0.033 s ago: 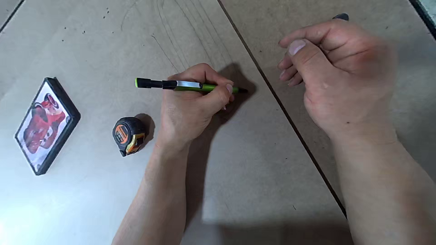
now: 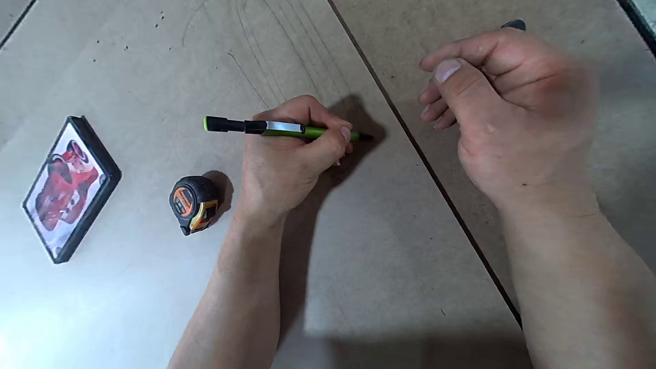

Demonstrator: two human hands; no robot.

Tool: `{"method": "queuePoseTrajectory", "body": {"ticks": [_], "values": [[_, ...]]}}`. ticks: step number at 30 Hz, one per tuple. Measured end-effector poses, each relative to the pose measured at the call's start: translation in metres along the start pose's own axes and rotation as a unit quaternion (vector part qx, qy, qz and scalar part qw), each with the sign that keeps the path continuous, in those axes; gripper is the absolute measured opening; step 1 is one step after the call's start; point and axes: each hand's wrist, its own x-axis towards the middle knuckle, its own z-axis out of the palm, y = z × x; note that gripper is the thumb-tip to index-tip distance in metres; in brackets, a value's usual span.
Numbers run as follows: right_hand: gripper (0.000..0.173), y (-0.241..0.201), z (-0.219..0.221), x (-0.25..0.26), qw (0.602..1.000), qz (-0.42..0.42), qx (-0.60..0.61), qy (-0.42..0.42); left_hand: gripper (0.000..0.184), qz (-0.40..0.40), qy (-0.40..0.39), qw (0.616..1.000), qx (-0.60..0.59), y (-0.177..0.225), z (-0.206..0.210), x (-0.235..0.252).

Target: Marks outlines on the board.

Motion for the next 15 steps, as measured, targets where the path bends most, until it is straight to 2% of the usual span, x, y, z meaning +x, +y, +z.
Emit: {"method": "queuePoseTrajectory", "body": {"ticks": [15], "values": [[0.018, 0.0016, 0.0, 0.0002, 1.0, -0.008, 0.005, -0.001, 0.002, -0.014, -0.057, 0.998, 0.002, 0.0024, -0.0074, 0.0006]]}}
